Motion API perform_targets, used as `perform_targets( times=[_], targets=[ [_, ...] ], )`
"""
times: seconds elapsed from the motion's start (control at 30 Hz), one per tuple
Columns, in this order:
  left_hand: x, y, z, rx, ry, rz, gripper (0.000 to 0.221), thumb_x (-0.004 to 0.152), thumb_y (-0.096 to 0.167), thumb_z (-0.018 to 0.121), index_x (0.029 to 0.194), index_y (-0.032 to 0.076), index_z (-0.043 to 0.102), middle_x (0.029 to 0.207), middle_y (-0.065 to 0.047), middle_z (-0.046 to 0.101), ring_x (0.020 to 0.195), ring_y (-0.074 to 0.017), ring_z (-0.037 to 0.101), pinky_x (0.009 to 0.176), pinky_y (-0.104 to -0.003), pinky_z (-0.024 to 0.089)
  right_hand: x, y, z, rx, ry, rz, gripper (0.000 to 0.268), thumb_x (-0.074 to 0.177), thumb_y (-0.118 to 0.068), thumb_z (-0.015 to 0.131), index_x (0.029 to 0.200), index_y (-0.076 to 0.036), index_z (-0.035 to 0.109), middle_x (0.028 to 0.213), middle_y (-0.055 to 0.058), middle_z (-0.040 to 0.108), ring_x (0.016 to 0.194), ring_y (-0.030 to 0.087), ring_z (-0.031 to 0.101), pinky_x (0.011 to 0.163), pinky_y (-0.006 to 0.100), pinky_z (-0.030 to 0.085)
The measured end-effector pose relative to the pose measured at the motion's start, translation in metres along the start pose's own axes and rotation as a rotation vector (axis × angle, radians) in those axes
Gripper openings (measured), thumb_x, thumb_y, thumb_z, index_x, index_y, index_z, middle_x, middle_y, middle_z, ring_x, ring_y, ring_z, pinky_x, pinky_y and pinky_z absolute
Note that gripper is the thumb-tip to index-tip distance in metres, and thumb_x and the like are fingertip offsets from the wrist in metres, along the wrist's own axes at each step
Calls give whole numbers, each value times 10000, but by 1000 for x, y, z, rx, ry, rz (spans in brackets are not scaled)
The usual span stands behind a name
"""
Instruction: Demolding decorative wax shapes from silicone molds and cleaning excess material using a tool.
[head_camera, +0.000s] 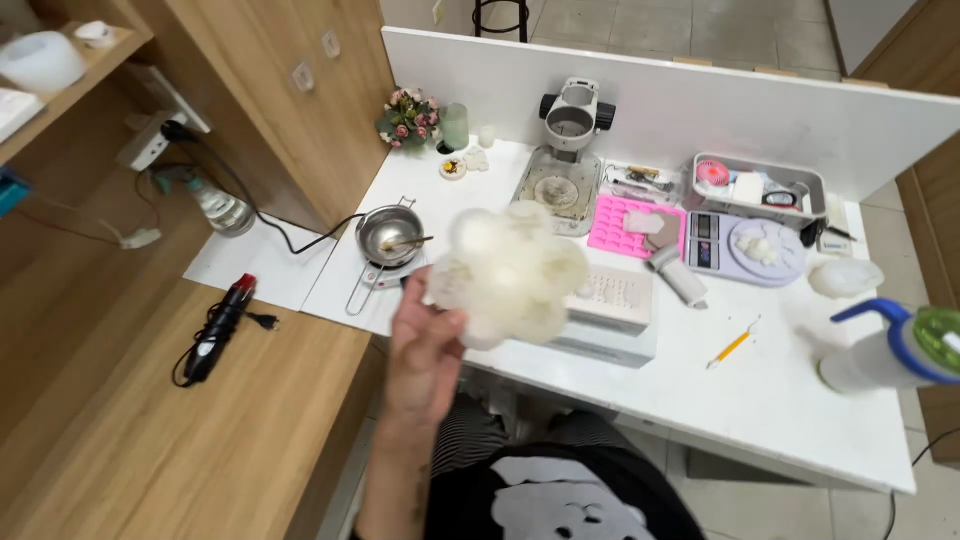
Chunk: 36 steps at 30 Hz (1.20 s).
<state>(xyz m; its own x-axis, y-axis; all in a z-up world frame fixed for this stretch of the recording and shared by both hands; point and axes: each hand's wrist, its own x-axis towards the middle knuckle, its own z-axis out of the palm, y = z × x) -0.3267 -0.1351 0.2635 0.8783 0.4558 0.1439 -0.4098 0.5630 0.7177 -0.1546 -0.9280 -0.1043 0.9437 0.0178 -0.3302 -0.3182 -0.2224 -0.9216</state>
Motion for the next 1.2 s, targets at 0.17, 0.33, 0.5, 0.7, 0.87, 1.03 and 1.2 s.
perform_targets(
  times=[0.17,0.33,0.5,0.7,0.87,1.03,1.2],
  targets=[
    [-46,-28,18,-43,-81,-40,621,832,46,712,1379,-14,426,1228,-152,636,1128,-202,631,1026,-356,512,-95,-198,178,83,60,-31,526,1025,-239,481,1473,31,433,1436,229,564,1338,321,549,1109,534,423],
    [-55,-75,41,-3,-138,-66,559,860,42,686,1357,3,433,1195,-151,654,1116,-178,625,1015,-323,512,-137,-367,329,344,-420,-359,596,1039,-383,498,1474,22,470,1381,214,591,1252,331,601,1032,536,504],
    [-28,-123,52,54,-125,-133,510,878,12,655,1342,2,445,1174,-144,663,1082,-156,622,983,-295,504,-125,-412,409,562,-842,-359,628,951,-407,652,1450,-49,522,1364,104,639,1231,201,637,977,427,538],
    [26,-131,80,120,-34,-350,474,890,165,700,1286,33,477,1145,-95,692,1018,-158,696,869,-329,589,-84,-419,425,580,-590,-278,442,968,-118,689,1365,33,566,1184,113,712,1060,179,673,927,325,537],
    [38,-146,99,232,-83,-353,496,944,317,716,1303,-13,623,1132,-79,714,1003,-132,695,845,-299,581,-75,-410,409,663,-498,-311,470,980,-114,693,1393,60,553,1222,140,705,1087,186,678,974,330,540],
    [43,-163,98,173,-115,-434,495,959,326,694,1329,4,622,1130,-54,720,990,-98,689,813,-271,573,-78,-419,402,826,-508,-270,556,949,-124,689,1451,37,513,1297,134,680,1177,194,660,1028,342,525],
    [52,-170,85,149,-162,-425,465,990,308,713,1321,-9,635,1084,-61,713,929,-88,663,745,-248,533,-73,-417,404,816,-502,-310,613,936,-109,693,1493,20,472,1345,132,642,1230,197,634,1058,344,513]
  ],
)
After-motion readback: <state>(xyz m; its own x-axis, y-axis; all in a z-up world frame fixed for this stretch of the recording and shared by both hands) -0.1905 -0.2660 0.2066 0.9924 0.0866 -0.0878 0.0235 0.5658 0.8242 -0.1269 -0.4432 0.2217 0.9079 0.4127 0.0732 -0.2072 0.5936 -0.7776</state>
